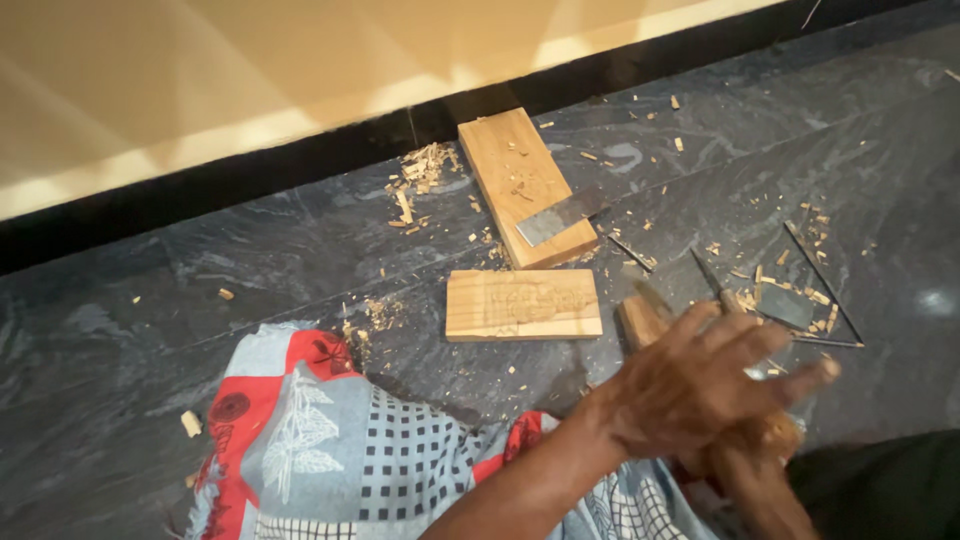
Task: The person carves a wooden plaque using a chisel and wooden mallet. They repeatedly strike the chisel to shape the wood, occasionally pausing to inspect the progress and clear wood shavings. The carving depicts a seated figure.
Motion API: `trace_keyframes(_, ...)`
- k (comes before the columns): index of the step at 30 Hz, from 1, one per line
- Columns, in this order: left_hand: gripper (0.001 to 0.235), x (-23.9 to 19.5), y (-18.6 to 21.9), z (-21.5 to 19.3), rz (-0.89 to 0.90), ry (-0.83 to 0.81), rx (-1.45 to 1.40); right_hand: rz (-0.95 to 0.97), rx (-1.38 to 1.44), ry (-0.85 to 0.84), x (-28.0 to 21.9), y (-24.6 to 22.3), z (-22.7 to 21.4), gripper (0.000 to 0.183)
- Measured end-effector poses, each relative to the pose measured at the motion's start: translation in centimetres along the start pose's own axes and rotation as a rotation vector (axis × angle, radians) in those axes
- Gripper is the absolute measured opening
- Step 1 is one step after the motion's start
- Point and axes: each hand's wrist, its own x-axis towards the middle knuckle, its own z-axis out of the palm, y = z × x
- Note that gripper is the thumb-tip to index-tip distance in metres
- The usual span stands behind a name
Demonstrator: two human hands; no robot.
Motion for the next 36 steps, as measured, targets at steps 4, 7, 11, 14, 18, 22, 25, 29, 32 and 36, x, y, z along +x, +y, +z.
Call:
trace_keyframes(4, 0.063, -0.2, 1.8, 0.2, 0.092, -0.098, 0.159, -0.072, 0.04, -0.051, -1.6, -2.0, -1.4, 0.059)
trace_keyframes(7, 0.069, -0.4, 2.6, -0.1, 0.141, -0.189, 0.157, -0.463, 0.769, 0.148, -1.0, -4.0, 2.3, 0.058)
trace_keyframes(11, 0.092, -1.2, 2.8, -1.7, 0.111, -0.369, 0.082, -0.972, 0.734, 0.222, -0.1, -5.3, 4.3, 0.06)
trace_keyframes(14, 0.085, -3.8, -0.3, -5.9, -0.007, -0.466, 0.086, -0.543, -0.532, -0.026, -0.9, -5.9, 1.0, 0.061)
trace_keyframes(18, 0.088, -7.2, -8.7, -11.2, -0.801, -0.412, 0.39, 0.153, 0.316, -0.066, -2.8, -7.4, 3.1, 0.07)
trace_keyframes(22, 0.141, -9.8, -13.4, -11.8, -0.845, -0.471, 0.467, 0.206, 0.166, -0.127, -4.8, -9.6, 6.6, 0.08)
trace_keyframes(25, 0.133, -11.3, -14.0, -10.1, -0.938, -0.513, 0.352, -0.361, -0.082, -0.057, -5.5, -10.0, 7.6, 0.067)
trace_keyframes(29, 0.123, -11.5, -12.6, -6.6, -1.172, -0.43, 0.309, -0.22, -0.397, 0.024, -4.6, -10.6, 7.9, 0.066)
trace_keyframes(32, 0.118, -11.4, -12.3, -5.4, -1.124, -0.386, 0.331, -0.112, -0.556, 0.016, -4.1, -10.9, 7.6, 0.067)
trace_keyframes(36, 0.115, -11.6, -12.3, -5.4, -1.032, -0.341, 0.34, -0.14, -0.69, 0.035, -4.1, -11.4, 7.5, 0.066)
